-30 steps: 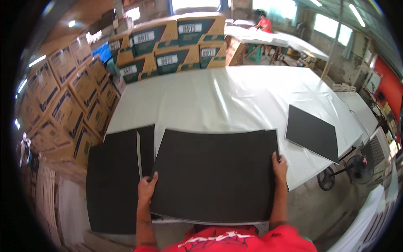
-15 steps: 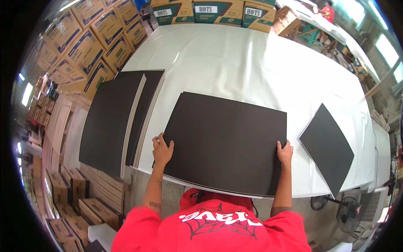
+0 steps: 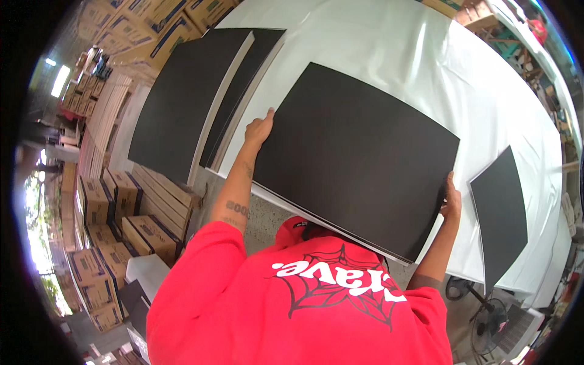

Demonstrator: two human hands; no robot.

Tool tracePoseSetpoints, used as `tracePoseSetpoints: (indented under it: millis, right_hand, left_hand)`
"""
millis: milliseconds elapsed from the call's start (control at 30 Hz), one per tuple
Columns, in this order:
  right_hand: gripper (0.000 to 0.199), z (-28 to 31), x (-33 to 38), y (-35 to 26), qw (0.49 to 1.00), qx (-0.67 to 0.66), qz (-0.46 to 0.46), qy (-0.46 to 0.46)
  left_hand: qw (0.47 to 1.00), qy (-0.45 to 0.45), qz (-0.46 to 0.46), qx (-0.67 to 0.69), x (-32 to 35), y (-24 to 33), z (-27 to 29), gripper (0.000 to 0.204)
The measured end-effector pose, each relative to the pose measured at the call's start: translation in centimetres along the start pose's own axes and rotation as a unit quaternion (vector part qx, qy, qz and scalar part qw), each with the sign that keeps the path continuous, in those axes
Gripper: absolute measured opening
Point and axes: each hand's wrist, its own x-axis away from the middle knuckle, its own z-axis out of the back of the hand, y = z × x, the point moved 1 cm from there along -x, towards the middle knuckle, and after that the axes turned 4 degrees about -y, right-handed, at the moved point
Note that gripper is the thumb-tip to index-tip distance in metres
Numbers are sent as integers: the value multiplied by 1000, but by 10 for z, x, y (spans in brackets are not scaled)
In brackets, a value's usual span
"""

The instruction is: The person organizes flat cardboard folder covers on a table by flipping through stacks, aligning them, and placing them on separate stacks.

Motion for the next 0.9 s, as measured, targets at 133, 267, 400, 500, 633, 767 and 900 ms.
tracePoseSetpoints:
  millis: [133, 267, 400, 500, 633, 767, 900]
  right_hand:
    - [104, -10, 1, -9, 996, 91, -15, 9]
    - [104, -31, 14, -24, 993, 106, 11, -44]
    - [105, -26, 5, -15, 991, 126, 42, -20]
    - [106, -24, 0, -10, 990, 138, 26, 11]
    - [111, -34, 21, -27, 995, 39, 11, -88]
    - [116, -7, -12, -16, 995, 86, -45, -32]
    - [107, 31, -22, -1, 997, 42, 32, -61]
  left_hand:
    - [994, -66, -3, 91, -29, -29, 0, 78]
    - [982, -129, 17, 138, -39, -38, 7, 75]
    - [958, -233, 6, 168, 18, 21, 26, 85]
    - [980, -153, -85, 93, 24, 23, 25, 97]
    - [983, -46, -179, 7, 61, 32, 48, 108]
    - [957, 85, -266, -76, 153, 61, 76, 97]
    - [948, 17, -311, -62, 248, 72, 94, 93]
